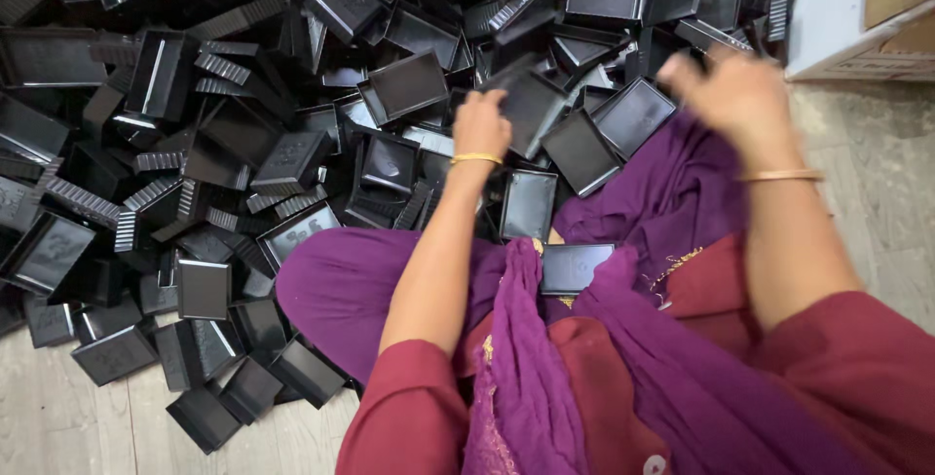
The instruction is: The person sits on the floor and repeatedly picks up two separate black plastic tray components, snaps them together, and places the assembled unit back into the pile. The process is repeated continuously with no visible final stacking or storage.
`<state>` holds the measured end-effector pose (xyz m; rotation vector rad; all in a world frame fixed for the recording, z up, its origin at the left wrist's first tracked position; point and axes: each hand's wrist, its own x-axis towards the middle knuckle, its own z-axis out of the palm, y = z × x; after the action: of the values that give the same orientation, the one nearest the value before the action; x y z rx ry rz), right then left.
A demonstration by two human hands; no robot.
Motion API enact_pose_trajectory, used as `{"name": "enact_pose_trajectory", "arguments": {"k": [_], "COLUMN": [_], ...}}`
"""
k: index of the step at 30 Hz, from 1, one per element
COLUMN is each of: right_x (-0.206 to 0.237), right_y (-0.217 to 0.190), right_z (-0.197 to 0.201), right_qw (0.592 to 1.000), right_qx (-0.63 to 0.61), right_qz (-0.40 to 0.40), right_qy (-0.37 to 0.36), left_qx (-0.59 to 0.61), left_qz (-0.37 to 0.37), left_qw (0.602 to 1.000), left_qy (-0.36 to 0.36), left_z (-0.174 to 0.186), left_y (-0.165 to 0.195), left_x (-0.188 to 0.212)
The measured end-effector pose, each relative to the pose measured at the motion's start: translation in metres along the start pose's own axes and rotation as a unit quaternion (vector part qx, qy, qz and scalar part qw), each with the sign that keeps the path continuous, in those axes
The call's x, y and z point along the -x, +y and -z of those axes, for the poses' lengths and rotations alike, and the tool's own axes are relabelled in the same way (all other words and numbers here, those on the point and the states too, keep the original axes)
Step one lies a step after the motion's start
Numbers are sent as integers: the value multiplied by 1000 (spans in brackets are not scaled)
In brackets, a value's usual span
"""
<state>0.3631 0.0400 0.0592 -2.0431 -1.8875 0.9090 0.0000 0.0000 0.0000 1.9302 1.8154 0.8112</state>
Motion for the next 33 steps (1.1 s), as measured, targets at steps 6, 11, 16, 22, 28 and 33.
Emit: {"name": "enact_pose_trajectory", "arguments": {"k": [6,11,16,22,28,33], "right_x": [34,46,51,82,97,97], "right_y": [-110,-112,-98,-138,-188,-190], "right_z": [-94,-101,-63,-52,-104,-115], "right_qw": [964,980,976,937,882,907], "right_qx": [246,116,1,-167,-435,-336], "right_qz": [-101,143,152,259,182,252], "right_qy": [13,75,153,166,-23,-15], "left_qx": [414,790,879,854,781,723], "left_qz": [111,97,19,1,84,82], "left_qw": [899,600,476,518,619,685], "left_qy": [88,84,-11,-54,-33,35], "left_z": [32,70,95,59,31,32], "left_y": [-35,-25,-5,17,21,25], "left_x": [-2,3,9,5,12,20]}}
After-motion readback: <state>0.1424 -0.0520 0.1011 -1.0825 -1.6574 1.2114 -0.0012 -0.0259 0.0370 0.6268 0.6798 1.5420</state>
